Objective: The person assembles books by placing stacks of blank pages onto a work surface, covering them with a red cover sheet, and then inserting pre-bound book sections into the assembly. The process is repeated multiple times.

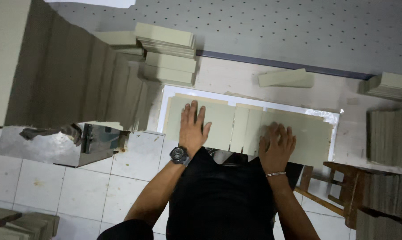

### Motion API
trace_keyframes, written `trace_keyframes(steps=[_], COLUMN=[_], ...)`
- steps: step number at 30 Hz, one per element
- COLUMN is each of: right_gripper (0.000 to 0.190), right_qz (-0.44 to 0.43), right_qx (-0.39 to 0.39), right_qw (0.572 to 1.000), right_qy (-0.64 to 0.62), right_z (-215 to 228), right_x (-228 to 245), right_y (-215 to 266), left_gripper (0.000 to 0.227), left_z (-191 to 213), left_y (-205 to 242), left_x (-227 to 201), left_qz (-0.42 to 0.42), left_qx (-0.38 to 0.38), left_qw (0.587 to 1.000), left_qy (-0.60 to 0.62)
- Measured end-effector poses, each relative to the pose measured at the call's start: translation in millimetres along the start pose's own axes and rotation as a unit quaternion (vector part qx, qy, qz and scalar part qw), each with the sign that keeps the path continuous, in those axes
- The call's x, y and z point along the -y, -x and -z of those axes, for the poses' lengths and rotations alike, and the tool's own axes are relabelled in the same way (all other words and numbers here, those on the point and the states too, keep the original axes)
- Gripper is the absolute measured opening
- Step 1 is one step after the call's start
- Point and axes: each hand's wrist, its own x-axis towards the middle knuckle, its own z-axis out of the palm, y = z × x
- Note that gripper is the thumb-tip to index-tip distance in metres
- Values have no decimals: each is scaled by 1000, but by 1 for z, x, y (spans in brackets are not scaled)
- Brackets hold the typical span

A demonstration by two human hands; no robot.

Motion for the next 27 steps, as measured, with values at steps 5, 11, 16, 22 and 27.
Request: trace_keyframes(steps=[5,11,16,22,27], right_gripper=[46,38,60,66,71], right_qz=[3,24,-55,-139,-146], right_qx=[4,-33,-39,35,83], right_qw=[1000,999,998,989,984], right_qy=[-28,-27,4,26,-58], right_z=[3,-14,-6,20,18], right_x=[11,-21,-57,-54,-24], right_y=[-7,-9,-9,-8,0], left_gripper=[66,71,72,64,76], left_z=[-5,4,3,-3,5], left_y=[5,1,3,2,-5], left_x=[-4,-21,-23,-25,-27], left_qz=[12,51,75,38,49], left_qx=[-2,-2,56,-8,-5], left_qw=[1000,991,989,990,992], left_qy=[-24,-127,-113,-136,-119])
